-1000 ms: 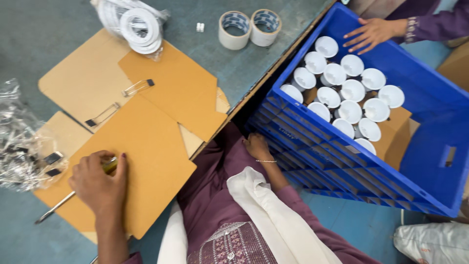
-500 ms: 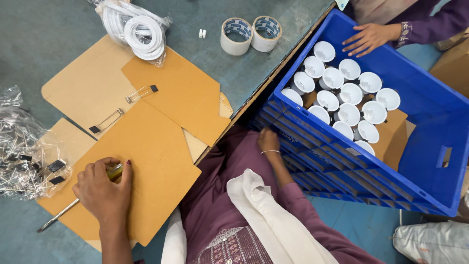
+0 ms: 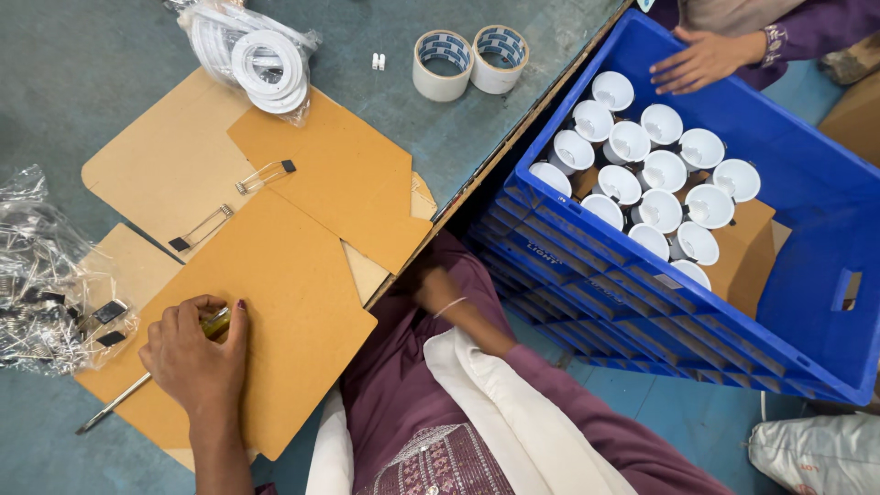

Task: The person assembles small electrical components into white cylindrical housings. They insert black finned parts and wires, then use a yellow-handled screwdriver to tighten internal screws. Completed units are placed into a blue crate. The person repeats this process for multiple units.

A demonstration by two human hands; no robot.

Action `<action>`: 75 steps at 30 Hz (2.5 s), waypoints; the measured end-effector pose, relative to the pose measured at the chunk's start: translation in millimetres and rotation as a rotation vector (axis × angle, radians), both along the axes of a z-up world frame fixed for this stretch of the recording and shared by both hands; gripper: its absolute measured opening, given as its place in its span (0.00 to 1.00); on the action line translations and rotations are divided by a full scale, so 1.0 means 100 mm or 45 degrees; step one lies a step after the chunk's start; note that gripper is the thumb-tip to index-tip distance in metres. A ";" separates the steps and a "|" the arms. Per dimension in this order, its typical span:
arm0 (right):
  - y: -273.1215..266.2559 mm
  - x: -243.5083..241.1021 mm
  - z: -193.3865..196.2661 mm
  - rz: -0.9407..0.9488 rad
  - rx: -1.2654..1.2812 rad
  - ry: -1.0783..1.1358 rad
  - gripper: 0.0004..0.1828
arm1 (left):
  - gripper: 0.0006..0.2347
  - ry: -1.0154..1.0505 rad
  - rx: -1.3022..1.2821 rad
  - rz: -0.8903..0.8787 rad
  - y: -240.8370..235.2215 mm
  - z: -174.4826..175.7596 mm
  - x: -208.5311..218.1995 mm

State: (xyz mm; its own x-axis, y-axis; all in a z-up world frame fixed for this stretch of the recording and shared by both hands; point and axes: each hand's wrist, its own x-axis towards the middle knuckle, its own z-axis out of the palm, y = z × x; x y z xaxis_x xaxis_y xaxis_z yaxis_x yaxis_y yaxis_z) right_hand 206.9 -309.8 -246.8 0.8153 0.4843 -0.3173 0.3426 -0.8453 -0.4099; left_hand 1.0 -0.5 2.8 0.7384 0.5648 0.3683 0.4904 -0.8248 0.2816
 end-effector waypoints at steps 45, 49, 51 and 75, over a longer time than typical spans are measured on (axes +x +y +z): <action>0.21 -0.43 -0.25 -0.632 1.526 0.739 0.14 | 0.11 -0.085 0.042 -0.015 -0.02 0.06 0.04; 0.11 -0.50 0.03 -0.502 1.637 0.817 0.12 | 0.10 -0.065 0.038 -0.005 -0.01 0.02 0.03; 0.18 -0.50 0.20 -0.396 1.833 0.997 0.14 | 0.11 -0.057 -0.003 -0.001 0.01 0.01 0.06; -0.95 0.79 1.91 -0.346 1.449 -0.230 0.13 | 0.11 -0.035 -0.002 0.043 -0.08 0.17 0.09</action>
State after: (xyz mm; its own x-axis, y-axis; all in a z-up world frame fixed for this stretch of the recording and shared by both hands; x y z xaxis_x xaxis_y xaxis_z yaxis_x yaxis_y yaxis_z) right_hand 286.1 -405.1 -55.5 0.9239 0.2173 0.3150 0.3383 -0.0793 -0.9377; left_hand 10.0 -9.0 19.8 0.7087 0.5895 0.3876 0.5098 -0.8076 0.2964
